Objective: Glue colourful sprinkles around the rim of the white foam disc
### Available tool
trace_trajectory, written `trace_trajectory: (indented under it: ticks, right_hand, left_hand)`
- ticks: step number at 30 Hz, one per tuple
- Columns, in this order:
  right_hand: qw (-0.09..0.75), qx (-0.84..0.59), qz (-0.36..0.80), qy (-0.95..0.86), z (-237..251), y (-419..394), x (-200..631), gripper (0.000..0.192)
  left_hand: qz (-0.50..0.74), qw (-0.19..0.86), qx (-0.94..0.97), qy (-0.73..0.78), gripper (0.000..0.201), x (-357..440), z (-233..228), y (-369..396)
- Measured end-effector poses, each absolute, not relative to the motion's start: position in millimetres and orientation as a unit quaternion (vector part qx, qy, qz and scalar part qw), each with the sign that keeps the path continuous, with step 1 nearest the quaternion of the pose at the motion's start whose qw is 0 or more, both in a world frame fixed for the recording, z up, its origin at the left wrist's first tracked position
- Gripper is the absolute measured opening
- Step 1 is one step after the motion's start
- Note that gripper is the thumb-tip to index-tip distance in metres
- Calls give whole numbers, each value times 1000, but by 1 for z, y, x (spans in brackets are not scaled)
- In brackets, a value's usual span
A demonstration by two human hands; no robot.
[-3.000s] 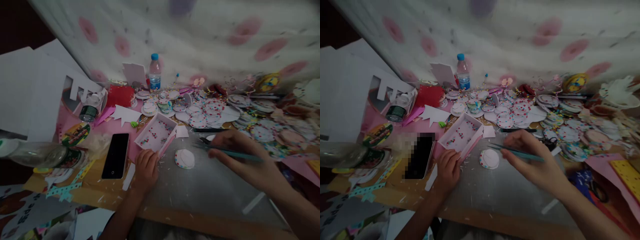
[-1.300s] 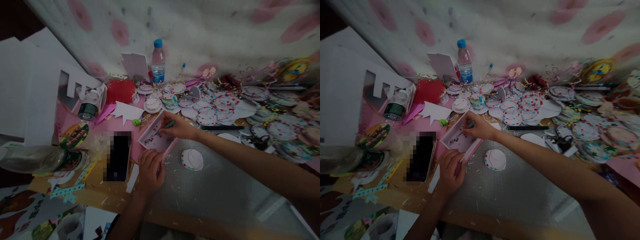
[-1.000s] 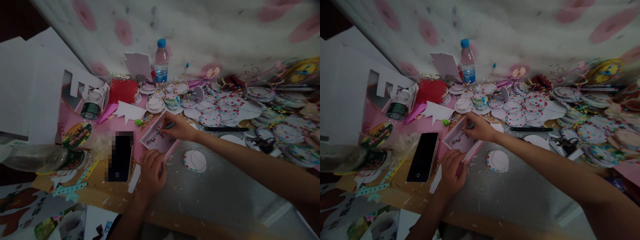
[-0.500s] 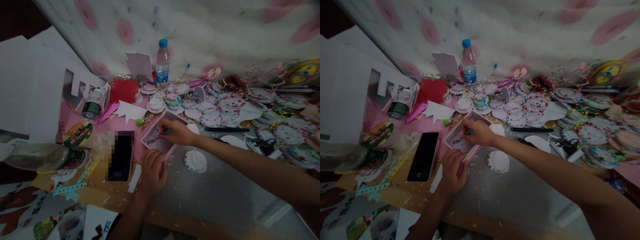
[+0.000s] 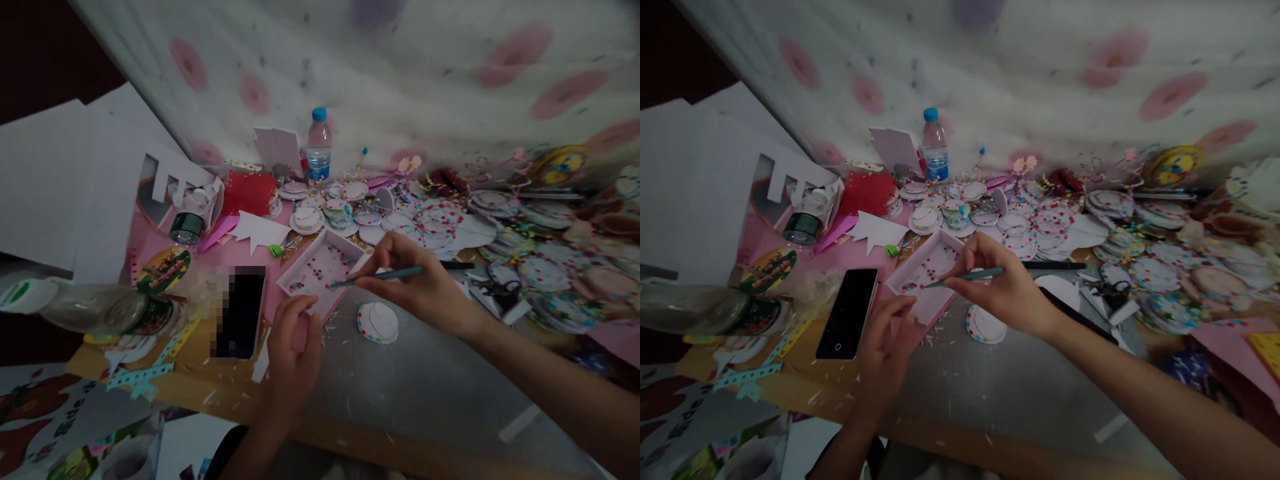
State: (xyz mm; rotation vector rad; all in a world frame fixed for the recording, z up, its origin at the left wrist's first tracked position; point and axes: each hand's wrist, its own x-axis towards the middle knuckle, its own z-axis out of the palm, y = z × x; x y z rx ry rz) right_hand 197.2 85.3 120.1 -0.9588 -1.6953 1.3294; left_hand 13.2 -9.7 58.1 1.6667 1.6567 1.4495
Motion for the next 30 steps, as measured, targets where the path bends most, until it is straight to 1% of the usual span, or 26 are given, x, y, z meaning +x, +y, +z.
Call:
trace_trajectory:
  ticks: [2,4,7,12,15,19,24,27,30]
  right_hand:
    - [397,-399,510,-650,129,60,210,34]
    - [406,-414,501,-643,130,37,222,34]
    - [413,-428,505,-625,124,8,238,33]
    - [436,-486,517,-553,108,-25,256,34]
    - [456,-500,543,-498,92,-41,260,34]
    - [511,-487,597,-382,70,-59,257,35]
    - [534,-474,652,-255,65,-70,253,34]
    - [539,-468,656,-245,64,-72,259,33]
    - [550,-488,611,-294,62,-73,267,35]
  left_hand:
    - [515,267,582,570,18,23,75,-15]
    - [510,318,586,543,17,33,87,-23]
    - [509,359,592,512,18,48,92,-36]
    - [513,423,571,482,15,66,86,-52]
    - [512,450,552,480,13,73,86,-57]
    - [483,471,553,489,11,80,89,-59]
    - [455,504,547,489,11,82,89,-57]
    - [447,519,536,494,12,83,88,-56]
    - [444,524,527,501,14,83,87,-56]
